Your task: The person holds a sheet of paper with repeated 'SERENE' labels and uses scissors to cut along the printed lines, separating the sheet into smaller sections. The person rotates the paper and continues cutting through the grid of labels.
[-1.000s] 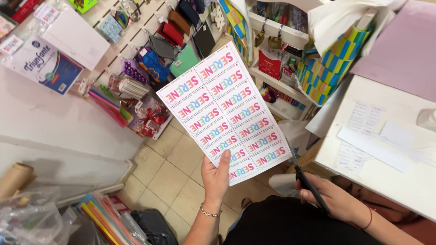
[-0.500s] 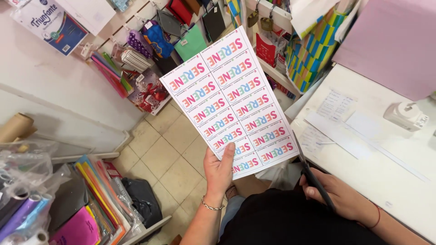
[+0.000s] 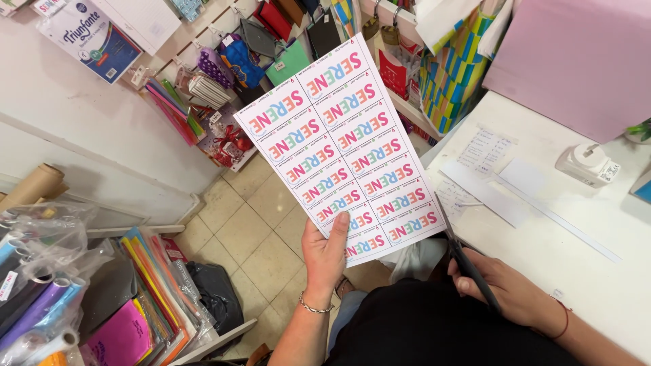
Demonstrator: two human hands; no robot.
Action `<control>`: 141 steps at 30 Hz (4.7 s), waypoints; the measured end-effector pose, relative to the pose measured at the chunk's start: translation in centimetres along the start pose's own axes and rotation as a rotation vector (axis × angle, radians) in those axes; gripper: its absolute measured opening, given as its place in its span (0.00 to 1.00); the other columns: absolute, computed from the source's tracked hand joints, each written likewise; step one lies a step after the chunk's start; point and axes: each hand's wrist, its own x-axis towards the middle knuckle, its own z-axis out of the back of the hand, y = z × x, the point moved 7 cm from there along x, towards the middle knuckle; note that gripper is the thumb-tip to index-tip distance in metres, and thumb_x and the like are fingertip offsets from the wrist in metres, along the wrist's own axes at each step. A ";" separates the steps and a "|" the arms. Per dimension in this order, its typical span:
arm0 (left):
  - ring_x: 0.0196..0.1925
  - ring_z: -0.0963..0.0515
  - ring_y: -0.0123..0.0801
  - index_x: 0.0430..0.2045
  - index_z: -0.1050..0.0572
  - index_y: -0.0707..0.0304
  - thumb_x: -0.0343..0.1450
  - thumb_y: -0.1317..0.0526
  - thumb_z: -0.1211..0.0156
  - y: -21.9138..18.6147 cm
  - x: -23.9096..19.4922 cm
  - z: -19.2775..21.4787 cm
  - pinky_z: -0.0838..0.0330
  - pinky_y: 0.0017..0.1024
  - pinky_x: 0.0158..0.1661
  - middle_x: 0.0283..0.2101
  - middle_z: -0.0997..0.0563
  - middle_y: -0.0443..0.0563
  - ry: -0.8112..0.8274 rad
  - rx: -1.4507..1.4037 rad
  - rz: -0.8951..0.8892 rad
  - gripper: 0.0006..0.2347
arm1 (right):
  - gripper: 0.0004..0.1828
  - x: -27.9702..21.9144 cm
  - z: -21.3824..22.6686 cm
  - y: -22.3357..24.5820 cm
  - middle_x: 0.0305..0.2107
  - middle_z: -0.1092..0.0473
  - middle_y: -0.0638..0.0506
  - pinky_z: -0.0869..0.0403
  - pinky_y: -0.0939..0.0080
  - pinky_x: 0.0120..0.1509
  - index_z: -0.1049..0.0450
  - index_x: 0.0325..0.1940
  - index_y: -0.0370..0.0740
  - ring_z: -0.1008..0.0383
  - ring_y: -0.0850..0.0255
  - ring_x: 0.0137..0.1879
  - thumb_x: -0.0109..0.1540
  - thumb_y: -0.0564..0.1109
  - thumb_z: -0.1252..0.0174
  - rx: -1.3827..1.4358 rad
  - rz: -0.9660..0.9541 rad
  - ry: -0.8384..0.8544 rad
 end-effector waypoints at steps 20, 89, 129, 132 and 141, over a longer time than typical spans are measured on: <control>0.53 0.17 0.35 0.48 0.24 0.65 0.71 0.59 0.36 -1.0 0.0 1.8 0.18 0.34 0.51 0.53 0.16 0.54 -0.024 -0.006 -0.048 0.15 | 0.25 1.4 -0.9 0.6 0.32 0.24 0.59 0.28 0.65 0.46 0.23 0.38 0.49 0.25 0.66 0.37 0.60 0.69 0.51 -0.043 -0.021 0.022; 0.50 0.13 0.41 0.45 0.24 0.66 0.70 0.61 0.35 -0.9 -2.3 -1.5 0.13 0.36 0.45 0.50 0.14 0.58 0.101 -0.015 -0.044 0.12 | 0.25 -0.8 -0.2 -0.1 0.10 0.25 0.50 0.28 0.64 0.36 0.27 0.12 0.39 0.26 0.62 0.21 0.62 0.51 0.40 0.166 -0.098 -0.199; 0.50 0.15 0.35 0.47 0.24 0.66 0.69 0.60 0.34 0.0 -3.1 -1.7 0.15 0.33 0.47 0.50 0.14 0.54 0.079 0.005 0.064 0.15 | 0.15 -0.5 0.1 0.1 0.08 0.27 0.48 0.28 0.64 0.31 0.18 0.33 0.36 0.30 0.61 0.17 0.62 0.51 0.38 0.216 -0.196 -0.301; 0.49 0.15 0.34 0.47 0.24 0.66 0.69 0.60 0.34 0.1 -3.1 -1.6 0.16 0.33 0.47 0.50 0.14 0.54 0.080 0.009 0.062 0.15 | 0.15 -0.4 0.2 -0.2 0.07 0.26 0.49 0.28 0.64 0.31 0.19 0.30 0.36 0.29 0.62 0.17 0.61 0.51 0.37 0.178 -0.175 -0.316; 0.47 0.13 0.38 0.46 0.24 0.66 0.69 0.60 0.34 0.4 -3.6 -2.1 0.13 0.35 0.44 0.48 0.13 0.57 0.169 -0.001 0.089 0.14 | 0.22 0.3 -0.1 -1.4 0.11 0.26 0.47 0.29 0.63 0.37 0.26 0.15 0.36 0.28 0.59 0.22 0.61 0.50 0.42 0.278 -0.039 -0.258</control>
